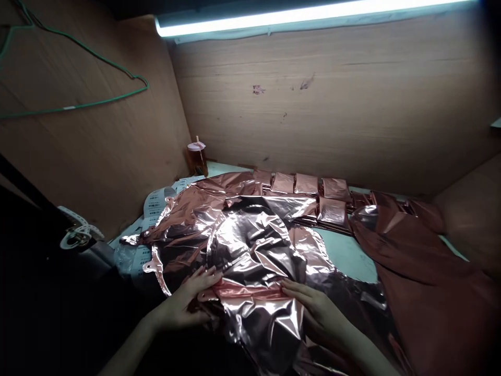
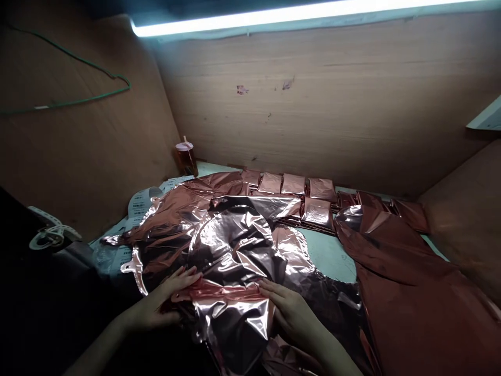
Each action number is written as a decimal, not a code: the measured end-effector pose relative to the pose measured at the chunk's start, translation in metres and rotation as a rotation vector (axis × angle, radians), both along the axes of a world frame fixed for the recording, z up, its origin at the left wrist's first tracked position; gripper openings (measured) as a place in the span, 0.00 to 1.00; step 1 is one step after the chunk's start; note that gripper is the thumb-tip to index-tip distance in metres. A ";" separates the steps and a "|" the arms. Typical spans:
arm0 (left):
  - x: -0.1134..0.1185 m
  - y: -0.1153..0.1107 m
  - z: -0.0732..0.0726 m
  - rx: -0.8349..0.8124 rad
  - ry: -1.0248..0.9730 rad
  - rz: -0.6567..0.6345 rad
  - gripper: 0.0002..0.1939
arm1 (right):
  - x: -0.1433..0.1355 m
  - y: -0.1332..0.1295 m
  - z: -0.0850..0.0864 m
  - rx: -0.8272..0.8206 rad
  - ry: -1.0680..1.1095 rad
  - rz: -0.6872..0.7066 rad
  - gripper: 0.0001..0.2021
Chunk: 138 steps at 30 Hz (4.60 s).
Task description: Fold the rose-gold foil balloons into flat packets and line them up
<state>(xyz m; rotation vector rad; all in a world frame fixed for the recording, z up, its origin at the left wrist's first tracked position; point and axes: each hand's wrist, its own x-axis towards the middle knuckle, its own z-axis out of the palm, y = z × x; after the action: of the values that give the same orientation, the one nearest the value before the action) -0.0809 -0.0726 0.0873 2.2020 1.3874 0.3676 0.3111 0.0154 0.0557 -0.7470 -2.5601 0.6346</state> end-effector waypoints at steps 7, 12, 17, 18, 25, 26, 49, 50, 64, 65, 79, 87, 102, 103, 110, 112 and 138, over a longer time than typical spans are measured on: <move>0.052 -0.022 -0.020 0.209 -0.182 0.032 0.15 | 0.036 -0.056 0.000 -0.182 0.092 -0.014 0.22; 0.072 -0.004 -0.022 -0.146 -0.509 0.295 0.08 | 0.029 -0.042 -0.014 -0.167 0.227 -0.237 0.16; 0.072 0.030 -0.021 -0.144 -0.529 0.565 0.12 | 0.007 0.003 -0.006 -0.279 0.041 -0.767 0.24; 0.072 0.035 -0.022 -0.124 -0.534 0.575 0.18 | 0.003 0.010 -0.004 -0.275 -0.034 -0.820 0.24; 0.078 0.034 -0.044 0.079 -0.453 0.634 0.30 | -0.009 0.007 -0.002 -0.183 -0.341 -1.008 0.21; 0.079 0.032 -0.045 0.101 -0.413 0.639 0.29 | -0.011 0.002 -0.002 -0.157 -0.416 -1.011 0.21; 0.191 0.035 -0.043 0.098 0.229 -0.059 0.48 | 0.025 -0.057 -0.040 0.601 -0.287 -0.391 0.33; 0.190 0.036 -0.040 0.085 0.244 -0.059 0.48 | 0.026 -0.056 -0.042 0.597 -0.318 -0.413 0.36; 0.155 0.030 -0.008 -0.081 0.404 0.089 0.43 | 0.042 -0.051 -0.013 0.635 -0.401 -0.390 0.24; 0.156 0.031 -0.005 -0.078 0.406 0.088 0.44 | 0.034 -0.045 -0.014 0.637 -0.348 -0.365 0.20; 0.048 0.037 0.004 -0.275 -0.360 0.129 0.15 | 0.076 -0.029 0.037 -0.640 -0.023 -0.222 0.17; 0.056 0.036 -0.001 -0.401 -0.474 0.207 0.16 | 0.074 -0.012 0.035 -0.769 0.045 -0.209 0.12; 0.069 0.027 -0.020 -0.096 -0.291 0.542 0.16 | 0.052 -0.006 -0.003 -0.960 0.408 -0.605 0.20; 0.072 0.028 -0.023 -0.079 -0.253 0.573 0.16 | 0.048 0.000 -0.006 -0.978 0.414 -0.637 0.21; 0.129 0.030 -0.022 0.586 0.083 0.634 0.12 | 0.045 0.015 -0.016 -0.828 0.320 -0.718 0.21; 0.155 0.032 -0.023 0.531 0.156 0.343 0.16 | 0.048 0.017 -0.014 -0.797 0.281 -0.713 0.19; 0.189 0.026 -0.053 0.271 0.277 0.266 0.30 | -0.061 0.119 0.058 -0.008 -0.437 -0.255 0.14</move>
<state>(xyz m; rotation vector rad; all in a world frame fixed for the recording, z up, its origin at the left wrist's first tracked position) 0.1085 -0.0468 0.0346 2.3548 1.8877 0.3730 0.2502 0.1340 0.1133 -1.3137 -2.7710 0.4351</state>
